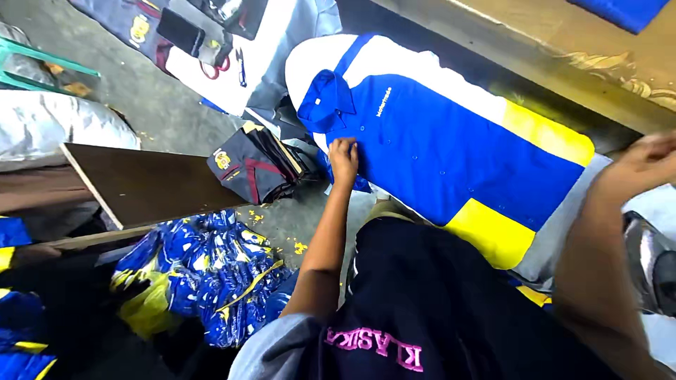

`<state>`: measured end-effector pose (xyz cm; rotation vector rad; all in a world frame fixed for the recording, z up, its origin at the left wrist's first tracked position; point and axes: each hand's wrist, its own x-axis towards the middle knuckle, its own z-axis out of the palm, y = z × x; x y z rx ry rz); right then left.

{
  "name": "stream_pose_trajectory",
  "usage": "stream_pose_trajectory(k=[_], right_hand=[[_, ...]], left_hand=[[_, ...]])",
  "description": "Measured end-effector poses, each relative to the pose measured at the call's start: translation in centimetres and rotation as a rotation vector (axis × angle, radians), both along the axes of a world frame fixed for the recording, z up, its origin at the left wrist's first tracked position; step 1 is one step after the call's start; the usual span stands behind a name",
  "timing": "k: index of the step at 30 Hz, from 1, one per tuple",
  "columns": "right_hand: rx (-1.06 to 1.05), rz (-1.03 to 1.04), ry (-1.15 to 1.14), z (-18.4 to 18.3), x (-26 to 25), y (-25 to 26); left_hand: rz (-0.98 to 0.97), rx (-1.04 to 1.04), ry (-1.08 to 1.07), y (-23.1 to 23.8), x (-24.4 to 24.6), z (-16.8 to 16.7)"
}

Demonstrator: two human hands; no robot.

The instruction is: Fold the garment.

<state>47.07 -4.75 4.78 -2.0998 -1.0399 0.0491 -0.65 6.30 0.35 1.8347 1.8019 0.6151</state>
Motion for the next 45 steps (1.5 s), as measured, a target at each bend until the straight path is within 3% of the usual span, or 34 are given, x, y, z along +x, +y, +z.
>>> stream_pose_trajectory(k=[3, 6, 12, 20, 25, 28, 30, 33, 37, 41, 45], right_hand=[[-0.234, 0.107, 0.019, -3.2, -5.6, -4.7], [-0.312, 0.13, -0.024, -5.8, -8.0, -7.0], [-0.499, 0.113, -0.092, -7.8, -8.9, -8.2], [-0.535, 0.082, -0.144, -8.6, -9.2, -8.2], [-0.526, 0.111, -0.156, -8.4, -9.1, -8.2], [-0.488, 0.101, -0.134, -8.6, -8.4, -8.7], [-0.46, 0.026, -0.13, -8.1, -8.1, -9.1], [-0.548, -0.156, -0.019, -6.1, -7.6, -9.4], [-0.767, -0.291, 0.231, -4.2, -6.7, -9.2], [-0.726, -0.29, 0.463, -3.9, -5.0, -9.9], [-0.749, -0.242, 0.579, -3.7, -4.1, -9.9]], left_hand=[[-0.002, 0.021, 0.016, 3.3, 0.1, -0.9], [-0.032, 0.012, 0.079, 4.7, 0.3, -1.6], [-0.035, -0.063, 0.085, 5.3, 0.1, -1.2], [-0.201, -0.104, 0.328, 6.7, 0.3, -0.5], [0.031, -0.116, 0.203, 5.7, -3.4, 1.2], [0.328, -0.138, 0.083, 3.2, -8.7, 1.8], [0.564, -0.197, 0.058, 1.0, -12.7, 0.4], [0.664, -0.522, 0.213, -3.6, -17.6, -2.8], [0.636, -0.808, 0.373, -7.3, -17.7, -4.0], [0.618, -0.666, 0.191, -6.9, -16.6, -4.7], [0.442, -0.432, -0.09, -2.6, -16.3, -4.5]])
